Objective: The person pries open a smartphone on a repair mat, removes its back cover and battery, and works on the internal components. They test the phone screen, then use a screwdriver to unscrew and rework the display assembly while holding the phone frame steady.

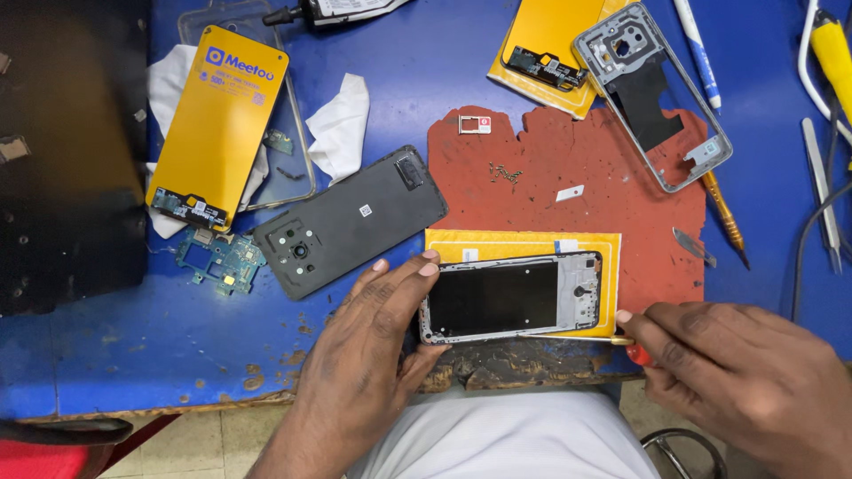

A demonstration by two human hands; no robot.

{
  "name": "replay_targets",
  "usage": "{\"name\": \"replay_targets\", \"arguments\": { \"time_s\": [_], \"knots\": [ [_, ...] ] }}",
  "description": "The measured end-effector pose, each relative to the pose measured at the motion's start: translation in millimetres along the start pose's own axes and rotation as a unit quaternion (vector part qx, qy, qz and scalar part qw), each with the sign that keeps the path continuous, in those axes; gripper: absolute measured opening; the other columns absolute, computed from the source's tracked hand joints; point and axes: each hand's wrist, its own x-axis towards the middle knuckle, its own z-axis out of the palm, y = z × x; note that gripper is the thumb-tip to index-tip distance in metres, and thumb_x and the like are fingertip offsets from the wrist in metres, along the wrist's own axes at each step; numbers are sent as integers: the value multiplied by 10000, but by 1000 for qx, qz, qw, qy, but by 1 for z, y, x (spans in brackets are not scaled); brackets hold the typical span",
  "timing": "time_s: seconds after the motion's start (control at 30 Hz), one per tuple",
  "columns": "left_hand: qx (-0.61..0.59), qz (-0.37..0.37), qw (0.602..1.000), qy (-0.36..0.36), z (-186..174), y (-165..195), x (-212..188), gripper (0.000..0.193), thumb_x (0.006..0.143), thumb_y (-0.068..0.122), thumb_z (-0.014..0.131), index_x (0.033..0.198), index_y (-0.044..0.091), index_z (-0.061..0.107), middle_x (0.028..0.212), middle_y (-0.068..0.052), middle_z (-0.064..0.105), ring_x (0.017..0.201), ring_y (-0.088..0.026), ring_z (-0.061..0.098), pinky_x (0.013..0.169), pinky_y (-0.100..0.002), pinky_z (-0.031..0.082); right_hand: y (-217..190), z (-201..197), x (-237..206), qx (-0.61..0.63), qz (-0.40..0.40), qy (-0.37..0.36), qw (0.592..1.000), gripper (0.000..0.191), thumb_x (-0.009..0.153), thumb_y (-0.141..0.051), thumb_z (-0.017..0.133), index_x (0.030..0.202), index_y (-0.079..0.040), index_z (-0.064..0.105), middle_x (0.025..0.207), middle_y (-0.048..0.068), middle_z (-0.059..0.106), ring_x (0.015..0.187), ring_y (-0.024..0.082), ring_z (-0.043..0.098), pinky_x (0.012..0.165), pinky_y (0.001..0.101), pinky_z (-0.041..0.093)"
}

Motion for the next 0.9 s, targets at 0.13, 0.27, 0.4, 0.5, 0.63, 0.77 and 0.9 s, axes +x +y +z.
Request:
{"name": "replay_targets", "arguments": {
  "time_s": [0.13,0.27,0.4,0.5,0.63,0.77,0.9],
  "knots": [
    [-1,4,1000,0,-1,0,1,837,776,114,844,1469,75,376,1449,-168,581,1337,-344,580,1206,-539,381,0,1,0,-12,-17,-11,1000,401,723,-156,801,1123,-131,787,971,-51,729,812,121,675,714,313,550],
    [-1,7,1000,-1,-2,1,2,857,768,104,847,1478,78,365,1448,-162,572,1324,-341,577,1214,-556,362,-2,0,3,-6,-31,-21,999,464,711,-207,801,1166,-122,761,997,-26,715,846,134,675,732,317,542],
    [3,11,1000,-3,-1,0,0,871,760,104,850,1480,82,359,1446,-156,567,1324,-342,565,1216,-573,338,-6,0,8,0,-42,-25,999,474,716,-180,787,1178,-78,756,994,-11,721,862,137,683,731,323,549],
    [6,11,1000,-1,0,-2,-1,862,766,105,851,1475,85,362,1440,-152,568,1326,-341,562,1216,-579,329,-8,-1,11,8,-54,-28,998,480,723,-192,781,1184,-60,746,1009,6,719,873,145,676,715,332,535],
    [17,10,1000,-11,0,-3,0,862,722,99,850,1444,76,380,1409,-148,579,1309,-348,565,1196,-582,327,-12,-2,15,24,-64,-29,997,475,754,-217,785,1202,-65,735,1016,4,709,887,151,665,721,331,526],
    [33,16,999,-4,2,-1,3,852,717,110,856,1423,62,381,1403,-166,576,1285,-361,558,1172,-588,321,-17,0,17,26,-59,-21,998,450,776,-176,785,1210,-67,738,1007,-9,712,882,144,670,747,327,541],
    [46,26,999,-1,3,-3,5,863,702,131,863,1418,70,386,1396,-169,579,1270,-357,561,1169,-591,308,-19,3,18,34,-73,-8,997,479,749,-209,784,1201,-61,730,1021,14,717,885,153,672,750,324,544]
  ]
}}
